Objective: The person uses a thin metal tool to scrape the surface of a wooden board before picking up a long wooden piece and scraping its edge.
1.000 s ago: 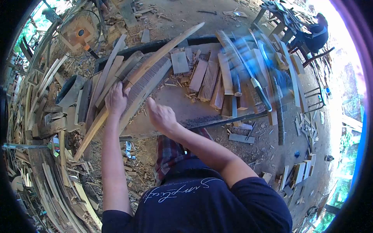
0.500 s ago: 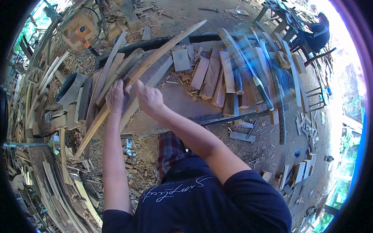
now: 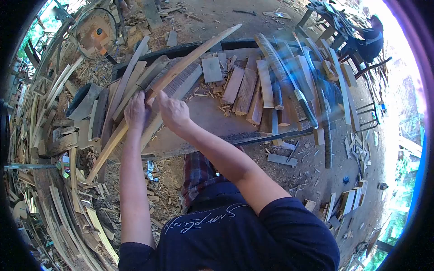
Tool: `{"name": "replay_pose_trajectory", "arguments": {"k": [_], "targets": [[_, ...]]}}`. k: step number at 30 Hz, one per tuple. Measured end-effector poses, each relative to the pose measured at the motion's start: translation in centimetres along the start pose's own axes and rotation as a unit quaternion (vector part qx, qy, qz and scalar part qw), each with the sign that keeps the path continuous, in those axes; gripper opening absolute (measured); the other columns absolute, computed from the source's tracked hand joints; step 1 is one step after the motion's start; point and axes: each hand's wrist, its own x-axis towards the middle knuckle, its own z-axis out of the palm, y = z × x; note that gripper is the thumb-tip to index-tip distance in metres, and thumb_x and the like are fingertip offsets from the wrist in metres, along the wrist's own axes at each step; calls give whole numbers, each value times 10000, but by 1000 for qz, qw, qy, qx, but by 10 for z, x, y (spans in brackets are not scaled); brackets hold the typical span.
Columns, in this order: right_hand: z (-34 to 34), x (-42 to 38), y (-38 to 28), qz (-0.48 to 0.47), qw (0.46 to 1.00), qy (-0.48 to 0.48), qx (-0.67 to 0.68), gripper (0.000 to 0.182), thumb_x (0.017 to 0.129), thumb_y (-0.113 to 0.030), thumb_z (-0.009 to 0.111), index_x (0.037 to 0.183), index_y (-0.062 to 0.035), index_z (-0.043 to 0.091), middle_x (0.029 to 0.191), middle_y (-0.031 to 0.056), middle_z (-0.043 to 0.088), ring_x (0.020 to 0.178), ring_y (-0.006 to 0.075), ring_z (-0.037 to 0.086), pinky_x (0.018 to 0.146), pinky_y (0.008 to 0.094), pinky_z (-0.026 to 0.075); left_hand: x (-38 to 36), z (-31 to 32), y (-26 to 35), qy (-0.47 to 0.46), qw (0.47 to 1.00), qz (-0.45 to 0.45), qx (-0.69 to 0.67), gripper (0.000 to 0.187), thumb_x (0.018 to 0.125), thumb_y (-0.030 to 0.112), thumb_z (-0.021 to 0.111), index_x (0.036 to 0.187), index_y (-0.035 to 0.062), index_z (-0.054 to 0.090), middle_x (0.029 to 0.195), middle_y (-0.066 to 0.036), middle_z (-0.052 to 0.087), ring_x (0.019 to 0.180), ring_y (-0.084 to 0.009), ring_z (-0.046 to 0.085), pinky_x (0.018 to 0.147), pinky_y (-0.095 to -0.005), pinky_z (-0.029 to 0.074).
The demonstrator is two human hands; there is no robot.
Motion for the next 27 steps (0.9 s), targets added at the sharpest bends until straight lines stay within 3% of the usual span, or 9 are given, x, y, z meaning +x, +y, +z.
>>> {"name": "replay_pose_trajectory", "arguments": {"k": [8, 13, 14, 17, 21, 27], "targets": [[-44, -165, 58, 58, 994, -88, 1, 159, 914, -144, 495, 996, -60, 389, 697, 208, 615, 663, 421, 613, 590, 527, 466, -7, 2, 4, 16, 1000, 0, 9, 295, 866, 329, 638, 1055, 106, 593, 1004, -71, 617, 935, -274, 602, 766, -426, 501], [-77, -215, 81, 101, 992, -70, 5, 175, 956, -193, 490, 978, -58, 381, 673, 229, 593, 652, 441, 599, 568, 536, 454, -25, 13, 15, 60, 998, -2, 25, 374, 864, 352, 646, 1177, 157, 582, 1066, -43, 597, 1013, -268, 556, 820, -440, 459], [-78, -218, 85, 115, 992, -55, 6, 182, 964, -205, 488, 972, -58, 380, 665, 236, 586, 646, 447, 595, 560, 538, 452, -31, 17, 19, 94, 995, 11, 32, 414, 864, 358, 649, 1228, 176, 572, 1089, -38, 588, 1042, -271, 534, 844, -449, 439], [-74, -210, 85, 93, 995, -23, 22, 179, 973, -211, 474, 962, -58, 382, 654, 238, 581, 635, 450, 590, 544, 538, 448, -38, 22, 25, 69, 997, -27, 33, 445, 892, 432, 598, 1274, 206, 566, 1139, -31, 582, 1106, -280, 502, 903, -473, 397], [-61, -180, 69, 68, 996, -41, 40, 174, 974, -204, 467, 958, -54, 381, 654, 232, 582, 634, 445, 593, 542, 536, 450, -41, 15, 28, 67, 998, -20, 12, 422, 926, 430, 552, 1287, 211, 557, 1152, -50, 581, 1122, -296, 499, 911, -503, 385], [-42, -124, 44, 12, 999, -28, 38, 180, 973, -221, 468, 981, -60, 387, 652, 218, 587, 640, 445, 596, 558, 547, 445, -14, 16, 33, 52, 985, -141, -82, 320, 966, 354, 477, 1100, 129, 661, 1073, -94, 609, 1049, -304, 545, 890, -478, 396]]}}
